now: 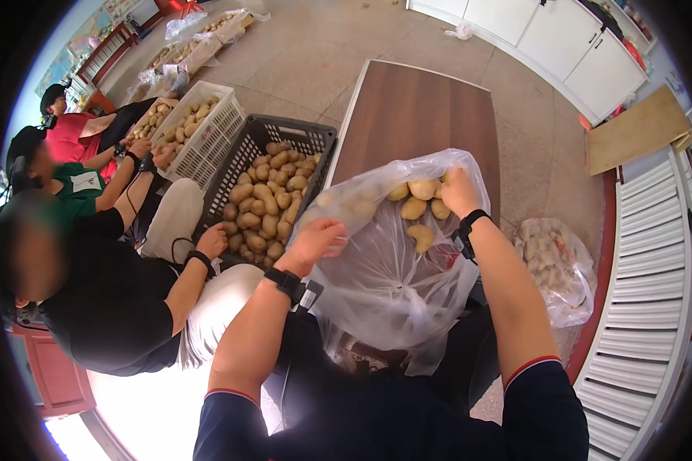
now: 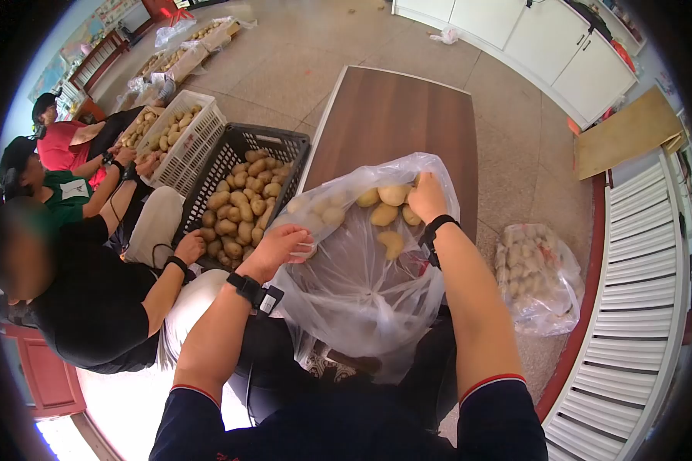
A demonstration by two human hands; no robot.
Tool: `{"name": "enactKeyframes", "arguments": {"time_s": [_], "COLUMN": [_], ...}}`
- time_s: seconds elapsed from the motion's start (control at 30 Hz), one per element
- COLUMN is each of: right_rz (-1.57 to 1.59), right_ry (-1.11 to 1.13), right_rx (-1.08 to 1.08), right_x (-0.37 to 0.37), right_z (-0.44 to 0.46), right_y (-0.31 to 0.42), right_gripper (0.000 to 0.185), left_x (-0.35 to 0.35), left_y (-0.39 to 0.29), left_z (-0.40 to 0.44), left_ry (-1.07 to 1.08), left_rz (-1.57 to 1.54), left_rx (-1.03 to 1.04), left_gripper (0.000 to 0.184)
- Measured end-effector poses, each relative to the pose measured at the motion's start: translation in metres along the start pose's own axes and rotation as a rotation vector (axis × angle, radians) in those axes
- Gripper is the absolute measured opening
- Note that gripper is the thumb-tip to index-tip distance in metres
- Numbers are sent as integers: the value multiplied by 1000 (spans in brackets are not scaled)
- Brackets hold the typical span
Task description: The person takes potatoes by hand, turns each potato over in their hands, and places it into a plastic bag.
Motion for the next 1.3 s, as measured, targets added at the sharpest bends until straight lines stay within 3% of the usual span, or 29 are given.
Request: {"name": "enactKeyframes", "arguments": {"time_s": [0.3, 0.43, 0.5, 0.63, 0.83, 0.9, 0.93, 1.0, 1.3], "right_rz": [169, 223, 65, -65, -87, -204, -203, -148, -98], "right_ry": [-241, -194, -75, -145, -109, -47, -47, 109, 185], "right_rx": [-36, -21, -65, -154, -63, -32, -30, 208, 224], "right_x": [17, 26, 28, 30, 42, 45, 34, 14, 11], "right_z": [15, 13, 13, 8, 16, 20, 15, 10, 7], "right_y": [-8, -10, -10, -6, -15, -19, -9, 1, 0], "right_gripper": [28, 26, 19, 15, 27, 45, 45, 54, 73], "left_x": [-2, -7, -8, -8, -7, -7, -7, -6, -5], "left_y": [5, 7, 6, 4, 4, 4, 3, 2, 3], "left_z": [6, 9, 11, 11, 11, 11, 11, 10, 11], "left_ry": [-21, -34, -41, -66, -51, -47, -54, -57, -61], "left_rz": [194, 226, 230, 214, 213, 222, 214, 207, 166], "left_rx": [46, 75, 69, 82, 100, 99, 96, 93, 82], "left_gripper": [36, 35, 35, 33, 33, 33, 33, 33, 31]}}
Point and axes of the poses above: each hand's wrist, its own z-axis towards the middle knuckle, its own x-axis out of the palm, y = z × x, the point moved 2 cm from there along z, towards the middle knuckle, and after that the axes turned 14 degrees about x, right-handed, at the moved point
